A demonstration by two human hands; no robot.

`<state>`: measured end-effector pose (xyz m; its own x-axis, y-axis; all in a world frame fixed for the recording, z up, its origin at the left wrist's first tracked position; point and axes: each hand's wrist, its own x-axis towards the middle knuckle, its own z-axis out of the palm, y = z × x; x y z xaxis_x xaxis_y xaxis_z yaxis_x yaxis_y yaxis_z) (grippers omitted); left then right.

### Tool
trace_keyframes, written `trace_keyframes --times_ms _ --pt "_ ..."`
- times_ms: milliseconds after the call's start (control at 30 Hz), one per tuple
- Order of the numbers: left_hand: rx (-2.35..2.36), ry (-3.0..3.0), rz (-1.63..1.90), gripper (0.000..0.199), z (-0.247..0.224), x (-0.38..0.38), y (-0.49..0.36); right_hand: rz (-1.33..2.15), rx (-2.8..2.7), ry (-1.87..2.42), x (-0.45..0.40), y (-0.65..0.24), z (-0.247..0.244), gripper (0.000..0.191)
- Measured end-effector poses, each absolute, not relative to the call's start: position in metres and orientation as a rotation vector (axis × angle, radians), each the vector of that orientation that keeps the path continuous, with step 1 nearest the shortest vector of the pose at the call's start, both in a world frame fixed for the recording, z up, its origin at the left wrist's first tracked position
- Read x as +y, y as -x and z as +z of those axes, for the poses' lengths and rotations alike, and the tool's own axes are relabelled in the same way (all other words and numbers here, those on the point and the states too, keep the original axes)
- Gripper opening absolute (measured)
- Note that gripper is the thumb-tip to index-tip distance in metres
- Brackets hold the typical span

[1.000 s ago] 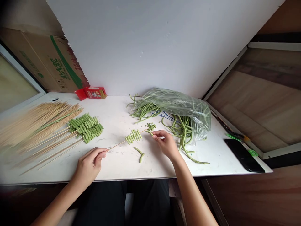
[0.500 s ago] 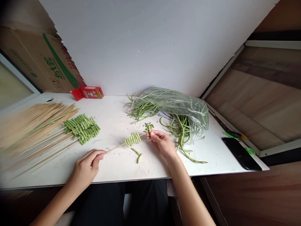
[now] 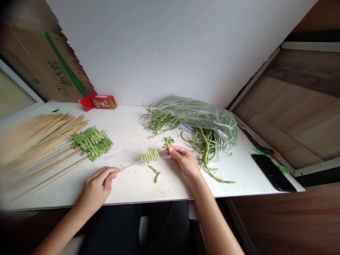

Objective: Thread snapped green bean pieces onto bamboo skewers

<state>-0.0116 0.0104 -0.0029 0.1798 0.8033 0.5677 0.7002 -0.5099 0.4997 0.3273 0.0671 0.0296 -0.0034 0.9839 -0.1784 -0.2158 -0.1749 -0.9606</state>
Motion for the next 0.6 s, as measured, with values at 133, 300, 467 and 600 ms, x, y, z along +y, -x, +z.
trace_keyframes --times_ms 133,300,467,600 --pt "1.469 -2.318 1.246 0.025 -0.0019 0.0102 0.0114 1.407 -0.946 1.190 0.0672 -0.3269 0.0280 0.040" --pt "1.462 -2.327 1.228 0.027 -0.0041 0.0099 0.0129 1.403 -0.921 1.192 0.0668 -0.3255 0.0307 0.039" --pt "1.468 -2.286 1.210 0.028 -0.0060 0.0095 0.0140 1.395 -0.911 1.188 0.0671 -0.3254 0.0310 0.035" --pt "1.457 -2.276 1.226 0.030 -0.0036 0.0094 0.0132 1.379 -0.917 1.197 0.0671 -0.3262 0.0301 0.033"
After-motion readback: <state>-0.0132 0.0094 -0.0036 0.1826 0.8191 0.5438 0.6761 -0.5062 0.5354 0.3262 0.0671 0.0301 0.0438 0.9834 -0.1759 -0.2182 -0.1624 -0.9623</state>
